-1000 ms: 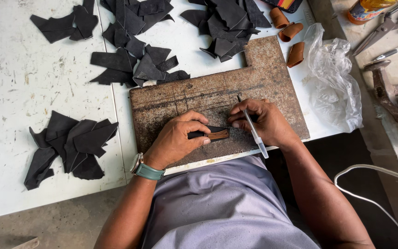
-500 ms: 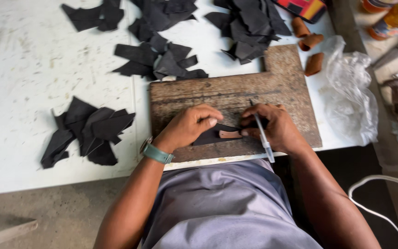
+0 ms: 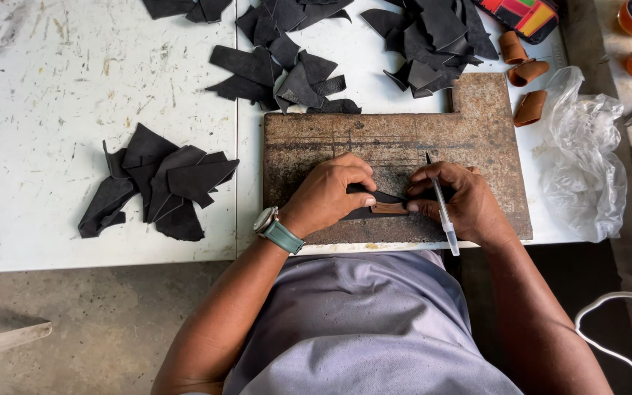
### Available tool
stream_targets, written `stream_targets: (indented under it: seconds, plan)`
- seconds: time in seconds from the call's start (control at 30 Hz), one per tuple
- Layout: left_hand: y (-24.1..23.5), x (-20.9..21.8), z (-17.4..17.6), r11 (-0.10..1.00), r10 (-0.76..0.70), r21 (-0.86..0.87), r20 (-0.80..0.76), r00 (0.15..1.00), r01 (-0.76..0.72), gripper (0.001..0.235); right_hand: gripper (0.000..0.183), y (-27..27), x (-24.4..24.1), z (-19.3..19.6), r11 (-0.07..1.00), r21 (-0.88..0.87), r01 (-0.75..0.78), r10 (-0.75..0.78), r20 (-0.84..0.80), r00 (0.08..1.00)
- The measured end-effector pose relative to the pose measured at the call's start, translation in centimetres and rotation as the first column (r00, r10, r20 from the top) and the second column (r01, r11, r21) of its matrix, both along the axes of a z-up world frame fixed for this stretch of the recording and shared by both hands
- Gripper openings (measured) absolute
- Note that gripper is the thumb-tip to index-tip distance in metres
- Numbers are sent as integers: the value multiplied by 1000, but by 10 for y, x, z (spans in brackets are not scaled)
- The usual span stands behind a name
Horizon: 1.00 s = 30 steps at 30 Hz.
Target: The person repeatedly places small black leather pieces on a worn wooden board and uses a white marker to draw lines or marks on them. The marked pieces are set aside on the table. The person handles the leather pieces one at a time throughout the clip.
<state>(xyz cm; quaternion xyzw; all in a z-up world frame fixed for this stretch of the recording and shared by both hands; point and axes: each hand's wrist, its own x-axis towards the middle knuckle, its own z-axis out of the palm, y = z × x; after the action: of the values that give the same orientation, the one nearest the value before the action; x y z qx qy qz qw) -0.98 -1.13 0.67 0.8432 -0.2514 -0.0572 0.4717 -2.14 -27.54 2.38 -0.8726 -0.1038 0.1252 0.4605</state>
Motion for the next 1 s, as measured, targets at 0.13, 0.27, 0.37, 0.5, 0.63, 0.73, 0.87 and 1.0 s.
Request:
stream_targets:
  seconds: [0.13,0.27,0.37,0.5,0.63,0.73,0.87,1.0]
  plan:
    - [-5,-7,12,998,-38,54,238,971,25,30,42,0,0,4,1000,-12,15,-15,-18,1000]
    - [-19,-21,19,898,-309,414,359,881,146,22,40,-5,-1,-3,1000,25,-3,2,27,1000]
    - [-28,-27,26,845,-377,520,413,829,125,16,38,-13,1,-15,993,110,-28,23,46,999]
    - [-39,-38,36,797,-385,598,400,832,82,20,31,-31,9,-17,745,648,158,-173,-41,984]
    - [-71,-73,37,560,-420,820,406,811,-120,33,29,-28,14,3,859,510,42,-86,63,994]
    - [-93,-90,31,437,-412,866,432,802,-241,40,20,-2,9,24,968,205,-142,96,221,970]
    - [-98,-102,23,468,-315,817,511,800,-338,38,15,36,4,55,953,-2,-302,296,198,934]
    - [-100,-106,10,601,-230,771,419,878,-211,24,14,57,4,65,921,-133,-366,385,172,907]
